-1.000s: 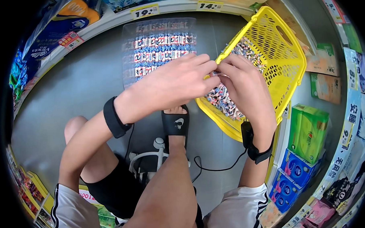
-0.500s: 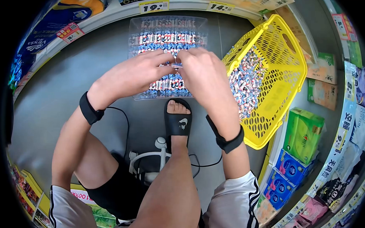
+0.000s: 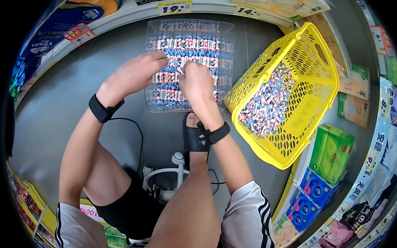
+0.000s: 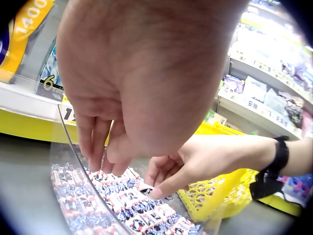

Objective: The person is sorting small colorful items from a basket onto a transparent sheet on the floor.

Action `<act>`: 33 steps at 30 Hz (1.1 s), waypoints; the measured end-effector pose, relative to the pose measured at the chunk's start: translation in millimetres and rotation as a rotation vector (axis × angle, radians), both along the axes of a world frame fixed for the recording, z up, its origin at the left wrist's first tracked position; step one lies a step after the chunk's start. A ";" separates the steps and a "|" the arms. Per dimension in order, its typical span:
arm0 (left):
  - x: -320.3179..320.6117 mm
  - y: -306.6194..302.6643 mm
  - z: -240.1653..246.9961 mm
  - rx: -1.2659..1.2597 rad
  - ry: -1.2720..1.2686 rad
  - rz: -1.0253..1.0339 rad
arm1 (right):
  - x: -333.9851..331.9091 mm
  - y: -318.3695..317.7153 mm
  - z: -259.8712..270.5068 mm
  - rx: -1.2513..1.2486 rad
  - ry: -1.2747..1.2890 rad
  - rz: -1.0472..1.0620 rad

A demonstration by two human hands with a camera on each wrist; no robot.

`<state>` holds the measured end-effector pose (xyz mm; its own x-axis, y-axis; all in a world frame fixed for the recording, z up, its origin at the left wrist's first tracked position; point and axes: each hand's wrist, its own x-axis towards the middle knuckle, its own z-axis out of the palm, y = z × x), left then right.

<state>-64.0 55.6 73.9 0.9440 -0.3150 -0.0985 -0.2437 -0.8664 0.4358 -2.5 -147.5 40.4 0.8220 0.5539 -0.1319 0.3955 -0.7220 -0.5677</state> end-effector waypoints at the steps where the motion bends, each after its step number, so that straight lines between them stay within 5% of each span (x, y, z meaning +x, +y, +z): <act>1: -1.8 -1.8 0.4 0.050 0.024 0.003 | -1.2 2.1 -9.0 -0.029 0.008 -0.005; 5: -7.5 -8.6 -15.9 0.298 0.132 -0.095 | -2.3 15.2 -45.3 -0.121 0.146 0.004; 11: -17.0 -41.2 -16.4 0.336 0.353 -0.129 | -7.9 25.3 -67.7 -0.102 0.190 -0.010; 16: -25.4 -50.0 -35.7 0.431 0.308 -0.155 | -13.8 25.2 -82.0 0.044 0.143 -0.026; 24: -38.5 -58.3 -55.3 0.512 0.209 -0.145 | -18.5 29.2 -80.5 -0.095 0.161 -0.090; 33: -30.0 -57.5 -40.3 0.514 0.384 -0.200 | -23.4 33.0 -83.3 0.056 0.191 -0.130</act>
<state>-94.0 -2.0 33.5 0.7405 -0.3035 -0.5996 -0.3311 -0.9412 0.0675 -26.0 -114.6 -42.8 0.8500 0.4562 -0.2635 0.1831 -0.7248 -0.6642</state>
